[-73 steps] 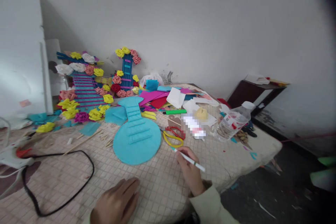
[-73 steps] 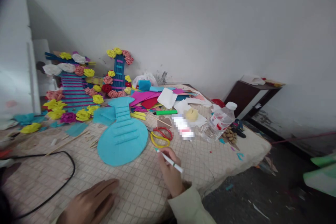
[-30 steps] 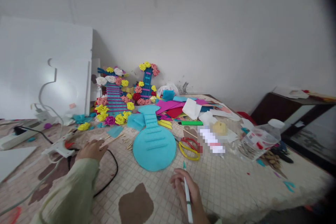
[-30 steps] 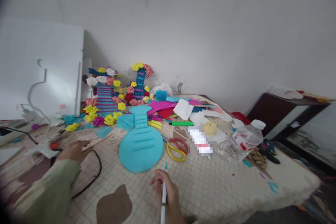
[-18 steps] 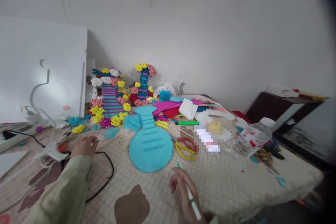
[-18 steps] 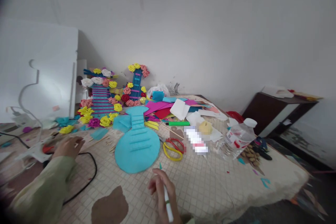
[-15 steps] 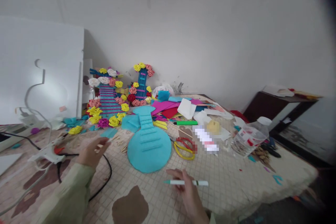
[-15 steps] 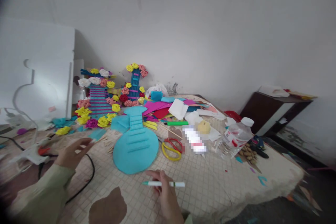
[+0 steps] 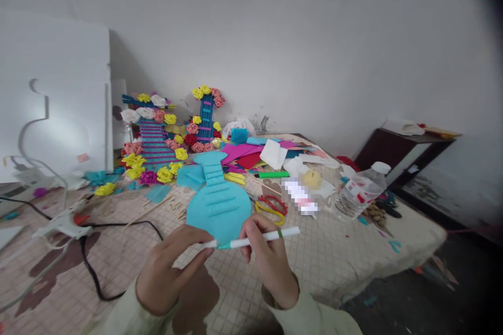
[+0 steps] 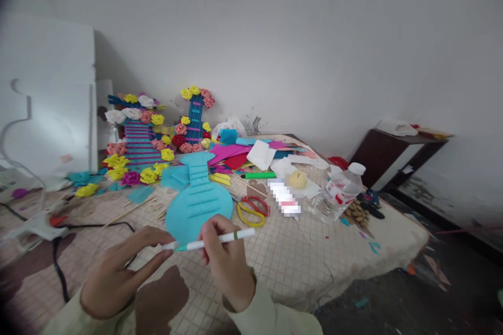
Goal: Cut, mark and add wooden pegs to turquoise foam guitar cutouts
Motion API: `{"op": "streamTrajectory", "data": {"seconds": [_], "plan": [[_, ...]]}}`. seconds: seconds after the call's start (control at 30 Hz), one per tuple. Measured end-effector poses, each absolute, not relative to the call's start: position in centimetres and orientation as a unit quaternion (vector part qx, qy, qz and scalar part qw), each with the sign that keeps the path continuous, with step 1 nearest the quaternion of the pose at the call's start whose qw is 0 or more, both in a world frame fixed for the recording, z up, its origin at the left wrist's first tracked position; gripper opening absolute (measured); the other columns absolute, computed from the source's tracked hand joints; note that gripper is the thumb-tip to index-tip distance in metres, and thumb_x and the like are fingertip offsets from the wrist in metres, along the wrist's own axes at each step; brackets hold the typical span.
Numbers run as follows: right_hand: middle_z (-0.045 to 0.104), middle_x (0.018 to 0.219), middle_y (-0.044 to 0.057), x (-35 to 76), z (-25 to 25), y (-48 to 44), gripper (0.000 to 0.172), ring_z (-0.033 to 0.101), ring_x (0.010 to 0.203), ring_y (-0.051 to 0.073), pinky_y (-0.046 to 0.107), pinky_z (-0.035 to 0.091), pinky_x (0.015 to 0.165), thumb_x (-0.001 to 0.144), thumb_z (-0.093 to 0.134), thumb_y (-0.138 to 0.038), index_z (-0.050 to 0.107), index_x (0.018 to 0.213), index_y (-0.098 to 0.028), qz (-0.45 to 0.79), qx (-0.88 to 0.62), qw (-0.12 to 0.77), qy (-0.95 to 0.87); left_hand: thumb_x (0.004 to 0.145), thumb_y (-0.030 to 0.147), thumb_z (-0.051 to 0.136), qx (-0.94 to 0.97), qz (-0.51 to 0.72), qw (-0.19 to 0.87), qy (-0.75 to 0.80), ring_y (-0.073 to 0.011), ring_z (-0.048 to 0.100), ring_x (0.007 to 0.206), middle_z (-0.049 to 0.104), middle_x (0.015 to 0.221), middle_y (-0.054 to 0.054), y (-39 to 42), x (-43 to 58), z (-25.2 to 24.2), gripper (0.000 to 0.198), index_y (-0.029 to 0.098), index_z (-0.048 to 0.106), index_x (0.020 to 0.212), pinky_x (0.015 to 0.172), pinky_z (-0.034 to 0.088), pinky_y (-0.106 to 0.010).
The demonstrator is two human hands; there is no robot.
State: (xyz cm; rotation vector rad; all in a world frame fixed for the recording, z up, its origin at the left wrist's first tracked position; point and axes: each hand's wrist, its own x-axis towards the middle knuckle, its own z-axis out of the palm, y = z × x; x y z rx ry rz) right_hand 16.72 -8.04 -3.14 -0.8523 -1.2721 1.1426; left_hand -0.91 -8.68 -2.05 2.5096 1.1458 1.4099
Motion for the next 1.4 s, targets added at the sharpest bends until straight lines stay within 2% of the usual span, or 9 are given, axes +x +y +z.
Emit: {"op": "streamTrajectory", "data": {"seconds": [0.2, 0.53, 0.63, 0.83, 1.03, 1.13, 1.23, 1.33, 1.4], "plan": [[0.039, 0.042, -0.006, 16.7, -3.4, -8.1, 0.040, 0.035, 0.034, 0.005, 0.015, 0.027, 0.033, 0.083, 0.046, -0.046, 0.046, 0.057, -0.017, 0.472, -0.374, 0.612, -0.513, 0.082, 0.025, 0.053, 0.813, 0.445, 0.004, 0.374, -0.0058, 0.062, 0.072, 0.066, 0.076, 0.003, -9.3, -0.5, -2.0, 0.009, 0.021, 0.060, 0.085, 0.067, 0.049, -0.011], [0.038, 0.043, -0.006, 16.4, -3.8, -8.7, 0.039, 0.035, 0.037, 0.005, 0.016, 0.026, 0.035, 0.085, 0.046, -0.044, 0.045, 0.058, -0.016, 0.507, -0.361, 0.572, -0.534, 0.084, 0.026, 0.050, 0.816, 0.452, 0.008, 0.360, -0.0071, 0.062, 0.069, 0.066, 0.073, 0.001, -10.1, 0.3, -2.2, 0.013, 0.020, 0.061, 0.083, 0.064, 0.050, -0.012], [0.034, 0.043, -0.007, 15.8, -4.3, -8.9, 0.039, 0.030, 0.035, 0.005, 0.016, 0.021, 0.034, 0.087, 0.043, -0.043, 0.041, 0.058, -0.018, 0.521, -0.336, 0.600, -0.505, 0.084, 0.026, 0.050, 0.814, 0.459, 0.027, 0.356, -0.0074, 0.062, 0.066, 0.067, 0.072, 0.001, -10.5, 0.6, -2.6, 0.013, 0.020, 0.061, 0.084, 0.062, 0.050, -0.012], [0.030, 0.048, -0.008, 14.9, -5.9, -9.3, 0.038, 0.028, 0.039, 0.005, 0.018, 0.021, 0.037, 0.091, 0.038, -0.040, 0.033, 0.060, -0.019, 0.533, -0.264, 0.655, -0.467, 0.080, 0.021, 0.054, 0.783, 0.442, 0.180, 0.399, -0.0072, 0.062, 0.064, 0.067, 0.075, 0.003, -11.7, 1.2, -4.1, 0.014, 0.025, 0.062, 0.091, 0.059, 0.048, -0.012], [0.031, 0.051, -0.007, 15.4, -6.8, -9.5, 0.038, 0.030, 0.044, 0.006, 0.019, 0.023, 0.042, 0.091, 0.039, -0.043, 0.035, 0.061, -0.018, 0.529, -0.271, 0.615, -0.518, 0.079, 0.039, 0.052, 0.672, 0.442, 0.377, 0.459, -0.0077, 0.051, 0.042, 0.061, 0.052, 0.004, -12.6, 2.2, -5.4, 0.022, 0.022, 0.066, 0.078, 0.040, 0.040, -0.015], [0.034, 0.048, -0.007, 15.7, -7.0, -8.7, 0.039, 0.027, 0.040, 0.005, 0.019, 0.020, 0.038, 0.089, 0.039, -0.049, 0.041, 0.065, -0.018, 0.573, -0.295, 0.541, -0.541, 0.078, 0.042, 0.053, 0.673, 0.436, 0.333, 0.497, -0.0102, 0.061, 0.057, 0.068, 0.065, 0.003, -11.6, 0.9, -6.2, 0.022, 0.025, 0.067, 0.079, 0.053, 0.047, -0.016], [0.045, 0.050, -0.006, 16.3, -7.8, -7.7, 0.038, 0.029, 0.038, 0.005, 0.018, 0.018, 0.037, 0.084, 0.044, -0.054, 0.049, 0.085, -0.017, 0.610, -0.311, 0.473, -0.554, 0.077, 0.048, 0.050, 0.669, 0.405, 0.203, 0.589, -0.0133, 0.065, 0.072, 0.070, 0.080, 0.002, -8.9, -3.2, -7.0, 0.029, 0.024, 0.066, 0.083, 0.065, 0.049, -0.018], [0.047, 0.051, -0.005, 17.3, -9.2, -7.4, 0.040, 0.031, 0.039, 0.005, 0.018, 0.018, 0.036, 0.080, 0.050, -0.054, 0.051, 0.090, -0.016, 0.591, -0.371, 0.488, -0.524, 0.081, 0.050, 0.040, 0.574, 0.262, -0.013, 0.776, -0.0147, 0.064, 0.080, 0.068, 0.091, 0.000, -5.7, -8.8, -7.2, 0.038, 0.022, 0.061, 0.095, 0.068, 0.046, -0.021], [0.046, 0.051, -0.004, 18.1, -10.0, -7.4, 0.038, 0.034, 0.041, 0.006, 0.017, 0.018, 0.036, 0.079, 0.051, -0.053, 0.053, 0.086, -0.015, 0.577, -0.410, 0.503, -0.497, 0.084, 0.042, 0.033, 0.538, 0.219, -0.044, 0.813, -0.0172, 0.063, 0.080, 0.067, 0.086, -0.003, -3.9, -12.1, -6.9, 0.039, 0.016, 0.058, 0.100, 0.067, 0.044, -0.023]]}}
